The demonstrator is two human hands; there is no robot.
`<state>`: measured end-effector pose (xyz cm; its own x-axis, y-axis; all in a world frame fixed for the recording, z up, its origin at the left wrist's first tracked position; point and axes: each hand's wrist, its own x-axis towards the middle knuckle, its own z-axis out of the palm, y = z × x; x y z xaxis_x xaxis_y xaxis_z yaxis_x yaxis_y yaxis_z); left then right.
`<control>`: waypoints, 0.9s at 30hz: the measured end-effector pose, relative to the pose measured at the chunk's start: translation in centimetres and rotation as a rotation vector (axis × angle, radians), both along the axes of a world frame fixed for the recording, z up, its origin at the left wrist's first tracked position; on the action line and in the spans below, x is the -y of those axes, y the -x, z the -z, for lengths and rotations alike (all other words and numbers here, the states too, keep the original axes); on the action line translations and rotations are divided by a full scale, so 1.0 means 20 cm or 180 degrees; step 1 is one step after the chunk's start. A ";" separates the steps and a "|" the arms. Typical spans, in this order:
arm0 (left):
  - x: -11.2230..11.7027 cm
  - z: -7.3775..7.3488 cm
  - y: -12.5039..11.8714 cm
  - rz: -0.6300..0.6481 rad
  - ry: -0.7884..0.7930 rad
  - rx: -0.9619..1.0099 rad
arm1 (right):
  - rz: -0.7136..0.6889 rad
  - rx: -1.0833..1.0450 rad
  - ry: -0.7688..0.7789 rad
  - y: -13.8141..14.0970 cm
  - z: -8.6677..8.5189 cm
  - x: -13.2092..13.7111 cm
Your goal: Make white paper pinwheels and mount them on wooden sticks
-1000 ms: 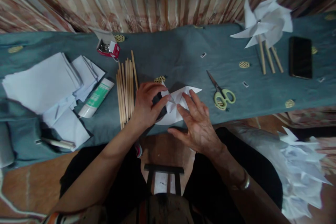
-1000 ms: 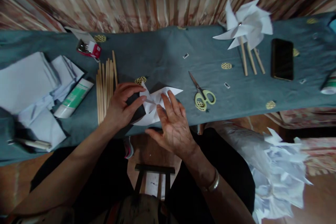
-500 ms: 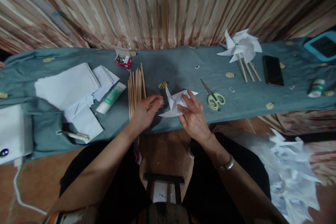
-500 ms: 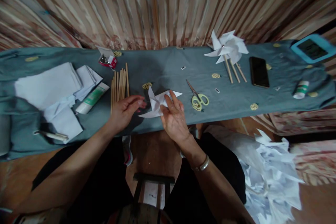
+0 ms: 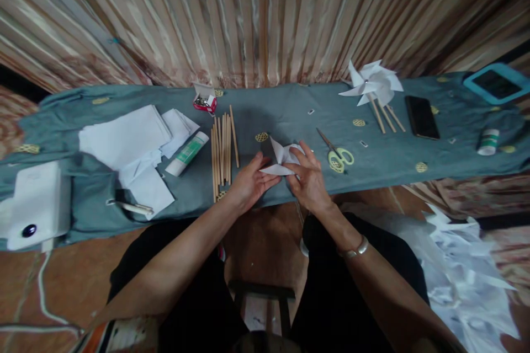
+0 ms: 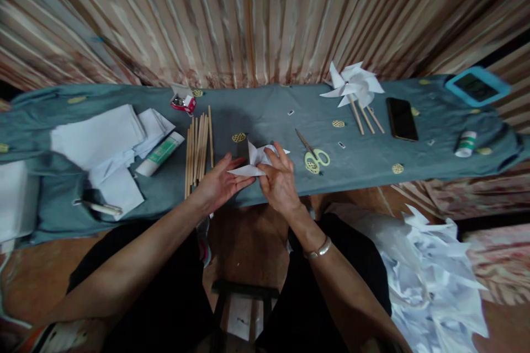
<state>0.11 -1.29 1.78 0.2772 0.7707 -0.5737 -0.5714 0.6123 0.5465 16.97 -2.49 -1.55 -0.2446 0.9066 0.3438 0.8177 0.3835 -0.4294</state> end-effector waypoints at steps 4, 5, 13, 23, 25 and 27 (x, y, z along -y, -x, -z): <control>-0.01 0.01 -0.02 0.0018 -0.0001 0.0078 | 0.0074 0.0033 -0.0023 0.03 -0.02 0.00; -0.01 0.01 -0.02 0.0025 -0.0003 0.0088 | 0.0079 0.0063 -0.0029 0.03 -0.03 -0.01; -0.04 -0.02 0.02 0.0194 -0.0449 -0.0182 | -0.0021 0.0294 -0.0208 0.07 -0.10 0.01; -0.04 -0.04 0.07 0.0523 -0.1149 -0.0236 | -0.0222 0.0730 -0.0445 0.08 -0.15 0.07; -0.04 -0.05 0.07 0.0358 -0.1092 -0.0293 | -0.0280 0.0787 -0.0409 0.09 -0.16 0.08; -0.03 -0.05 0.06 0.0151 -0.1081 -0.0426 | -0.0319 0.0788 -0.0362 0.10 -0.17 0.09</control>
